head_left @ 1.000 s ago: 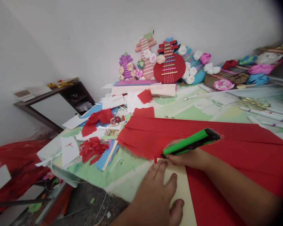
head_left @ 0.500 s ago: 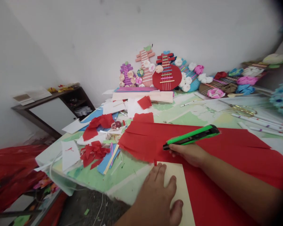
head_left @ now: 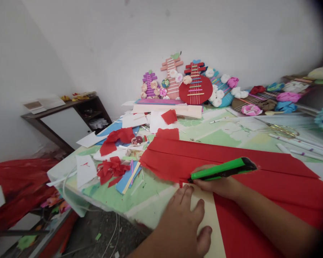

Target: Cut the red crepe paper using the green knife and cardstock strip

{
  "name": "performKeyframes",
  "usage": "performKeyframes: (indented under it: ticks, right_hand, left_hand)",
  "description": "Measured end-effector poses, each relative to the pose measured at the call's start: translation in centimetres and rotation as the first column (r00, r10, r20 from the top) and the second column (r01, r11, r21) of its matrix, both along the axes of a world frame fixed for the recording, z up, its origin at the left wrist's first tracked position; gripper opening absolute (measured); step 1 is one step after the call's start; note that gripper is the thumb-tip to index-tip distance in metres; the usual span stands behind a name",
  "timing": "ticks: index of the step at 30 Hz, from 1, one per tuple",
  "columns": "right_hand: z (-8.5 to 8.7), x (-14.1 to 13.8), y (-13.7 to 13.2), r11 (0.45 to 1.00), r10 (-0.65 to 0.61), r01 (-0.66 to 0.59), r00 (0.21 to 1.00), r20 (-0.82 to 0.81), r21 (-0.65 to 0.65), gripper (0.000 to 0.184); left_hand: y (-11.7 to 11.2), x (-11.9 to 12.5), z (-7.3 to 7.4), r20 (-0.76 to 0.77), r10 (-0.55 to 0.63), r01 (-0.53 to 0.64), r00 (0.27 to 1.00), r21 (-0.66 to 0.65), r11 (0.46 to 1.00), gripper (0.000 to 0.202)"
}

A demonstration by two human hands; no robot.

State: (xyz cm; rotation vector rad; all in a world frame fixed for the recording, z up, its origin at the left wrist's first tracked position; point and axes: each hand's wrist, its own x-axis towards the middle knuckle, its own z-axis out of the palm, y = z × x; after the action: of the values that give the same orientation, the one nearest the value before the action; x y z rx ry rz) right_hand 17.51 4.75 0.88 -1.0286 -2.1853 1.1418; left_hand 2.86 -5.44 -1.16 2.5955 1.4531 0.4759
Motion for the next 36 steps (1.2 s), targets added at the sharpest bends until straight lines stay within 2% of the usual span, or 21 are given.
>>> performKeyframes:
  ticks: [3, 14, 22, 25, 32, 36]
  right_hand:
    - [-0.2, -0.1, 0.1, 0.998, 0.022, -0.023, 1.000, 0.007, 0.053, 0.014]
    - [0.5, 0.0, 0.1, 0.998, 0.053, -0.053, 0.999, 0.009, 0.044, 0.015]
    - [-1.0, 0.2, 0.9, 0.984, 0.123, -0.130, 0.990, 0.064, 0.124, 0.017]
    - [-1.0, 0.2, 1.0, 0.977, 0.139, -0.152, 0.986, 0.088, 0.151, 0.018]
    - [-0.3, 0.7, 0.4, 0.989, 0.050, -0.058, 0.997, 0.058, 0.133, 0.017]
    - [-0.2, 0.5, 0.4, 0.990, 0.056, -0.061, 0.998, 0.042, 0.127, 0.015]
  left_hand:
    - [0.0, 0.0, -0.1, 0.005, 0.004, -0.004, 1.000, 0.006, 1.000, 0.048]
    - [0.0, -0.3, -0.3, 0.009, 0.001, -0.001, 1.000, 0.012, 1.000, 0.049]
    - [0.1, -0.2, -0.6, 0.004, -0.015, 0.015, 1.000, 0.029, 0.999, 0.050]
    - [0.1, -0.2, -0.6, 0.003, -0.015, 0.015, 1.000, 0.038, 0.999, 0.050]
    - [0.1, -0.2, -0.6, -0.013, -0.010, 0.011, 1.000, 0.037, 0.999, 0.049]
    - [0.1, -0.1, -0.5, -0.016, -0.019, 0.020, 1.000, 0.051, 0.999, 0.049]
